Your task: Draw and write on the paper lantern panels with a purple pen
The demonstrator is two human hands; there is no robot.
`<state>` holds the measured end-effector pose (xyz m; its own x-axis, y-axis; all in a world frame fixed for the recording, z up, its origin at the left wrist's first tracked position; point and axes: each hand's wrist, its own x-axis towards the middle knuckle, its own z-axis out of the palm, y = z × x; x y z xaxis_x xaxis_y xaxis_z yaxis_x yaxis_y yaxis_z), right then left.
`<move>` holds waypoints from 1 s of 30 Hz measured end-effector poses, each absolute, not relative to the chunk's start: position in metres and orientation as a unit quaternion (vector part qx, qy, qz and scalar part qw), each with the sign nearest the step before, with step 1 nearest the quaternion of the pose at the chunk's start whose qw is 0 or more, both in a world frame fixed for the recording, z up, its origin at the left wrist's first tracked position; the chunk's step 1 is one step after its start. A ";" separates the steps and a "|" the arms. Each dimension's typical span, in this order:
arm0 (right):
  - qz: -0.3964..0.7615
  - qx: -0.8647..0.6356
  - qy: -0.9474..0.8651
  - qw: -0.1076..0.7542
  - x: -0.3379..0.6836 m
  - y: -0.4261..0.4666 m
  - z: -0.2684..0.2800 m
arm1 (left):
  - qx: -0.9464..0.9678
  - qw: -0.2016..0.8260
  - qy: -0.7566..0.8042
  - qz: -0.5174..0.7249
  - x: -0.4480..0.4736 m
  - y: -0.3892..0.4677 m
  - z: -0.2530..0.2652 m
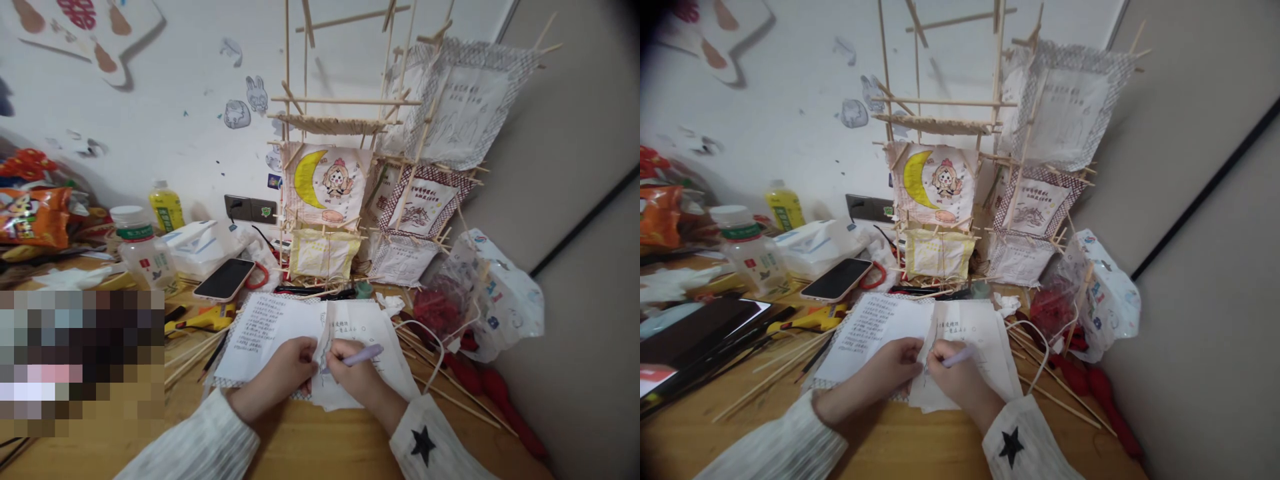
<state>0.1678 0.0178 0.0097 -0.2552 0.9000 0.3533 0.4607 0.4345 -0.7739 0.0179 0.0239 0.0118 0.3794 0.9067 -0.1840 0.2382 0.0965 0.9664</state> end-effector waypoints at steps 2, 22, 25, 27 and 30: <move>0.300 -0.462 -0.727 0.410 0.168 0.018 0.011 | 0.603 0.574 0.472 0.291 0.018 0.024 0.013; 0.283 -0.460 -0.733 0.414 0.169 0.018 0.009 | 0.618 0.564 0.480 0.263 0.012 0.024 0.020; 0.276 -0.458 -0.738 0.413 0.169 0.019 0.009 | 0.618 0.556 0.487 0.265 0.014 0.024 0.019; 0.272 -0.456 -0.739 0.414 0.169 0.018 0.009 | 0.618 0.554 0.491 0.266 0.015 0.024 0.018; 0.272 -0.460 -0.739 0.411 0.169 0.018 0.009 | 0.617 0.550 0.495 0.267 0.015 0.024 0.017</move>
